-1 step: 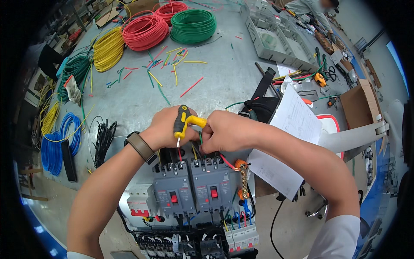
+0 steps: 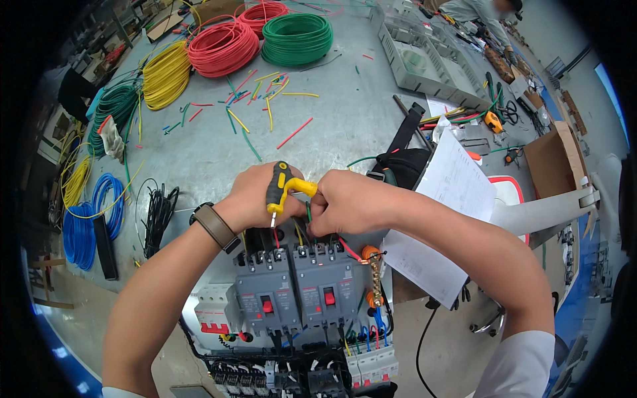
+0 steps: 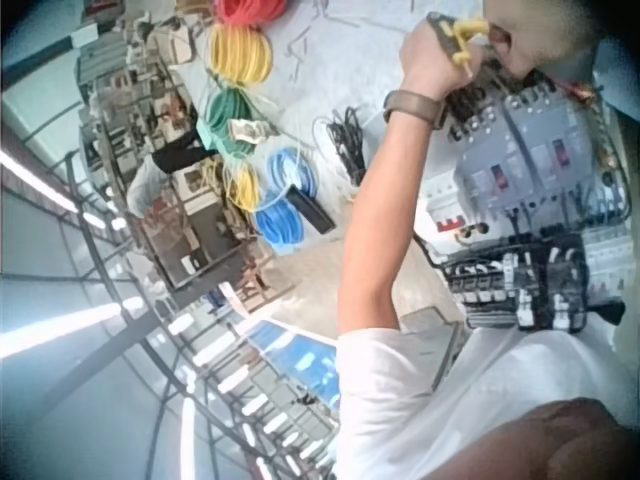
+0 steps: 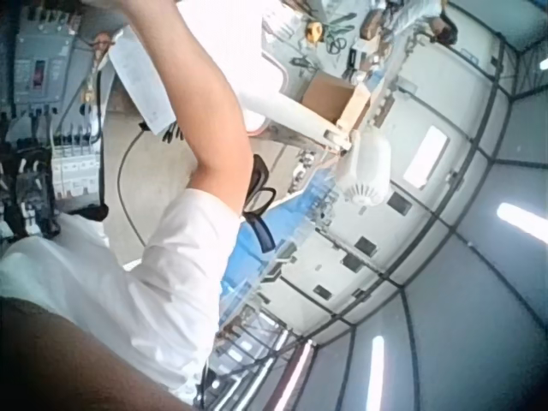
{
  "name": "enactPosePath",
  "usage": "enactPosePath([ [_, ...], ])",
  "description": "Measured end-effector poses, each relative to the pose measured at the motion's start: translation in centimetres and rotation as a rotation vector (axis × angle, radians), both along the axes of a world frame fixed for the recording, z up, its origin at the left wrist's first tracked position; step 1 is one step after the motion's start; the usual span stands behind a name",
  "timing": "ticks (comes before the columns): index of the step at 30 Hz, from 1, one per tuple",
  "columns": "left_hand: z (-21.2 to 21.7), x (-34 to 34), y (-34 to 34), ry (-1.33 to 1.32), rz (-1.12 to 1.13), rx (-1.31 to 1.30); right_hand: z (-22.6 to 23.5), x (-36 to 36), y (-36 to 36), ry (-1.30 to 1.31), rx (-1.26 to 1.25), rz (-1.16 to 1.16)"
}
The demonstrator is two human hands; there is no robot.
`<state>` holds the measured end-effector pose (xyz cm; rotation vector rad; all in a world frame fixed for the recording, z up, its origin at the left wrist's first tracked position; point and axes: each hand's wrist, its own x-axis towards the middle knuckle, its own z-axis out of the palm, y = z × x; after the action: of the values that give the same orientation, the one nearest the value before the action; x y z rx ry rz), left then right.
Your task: The person connects multiple colored wires to terminals on an electrical panel using a screwdriver. They strip wire ends, insert them into terminal blocks, and tighten the screws to secure the connections.
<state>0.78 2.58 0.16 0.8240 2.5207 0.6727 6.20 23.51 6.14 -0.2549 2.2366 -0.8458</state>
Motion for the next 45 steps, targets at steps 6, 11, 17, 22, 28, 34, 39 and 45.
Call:
enactPosePath([
  [6,1.2,0.2,0.4,-0.063,0.015,-0.029,1.0,-0.2,-0.2,-0.041,0.048,0.015],
  [11,1.4,0.3,0.5,-0.073,0.023,-0.009,1.3,-0.4,-0.3,-0.029,0.045,0.017],
  [17,1.2,0.3,0.2,-0.112,0.064,0.005,1.3,-0.7,-0.4,-0.018,0.081,0.06],
  [22,1.8,0.6,0.5,-0.068,0.01,-0.033,1.3,-0.5,-0.8,-0.026,0.124,0.06],
  [28,1.5,0.3,0.5,-0.058,-0.002,-0.031,1.2,-0.2,-0.3,-0.015,0.076,0.038],
  [34,1.3,-1.0,-1.1,-0.024,-0.192,0.222,1.5,0.6,0.4,-0.03,-0.003,-0.035],
  [39,3.9,-1.0,-0.7,-0.379,-0.036,0.124,1.1,1.5,1.1,0.086,-0.05,-0.109],
  [45,6.6,0.5,-3.5,-0.39,0.244,0.426,2.0,1.3,2.4,0.254,-0.24,-0.393],
])
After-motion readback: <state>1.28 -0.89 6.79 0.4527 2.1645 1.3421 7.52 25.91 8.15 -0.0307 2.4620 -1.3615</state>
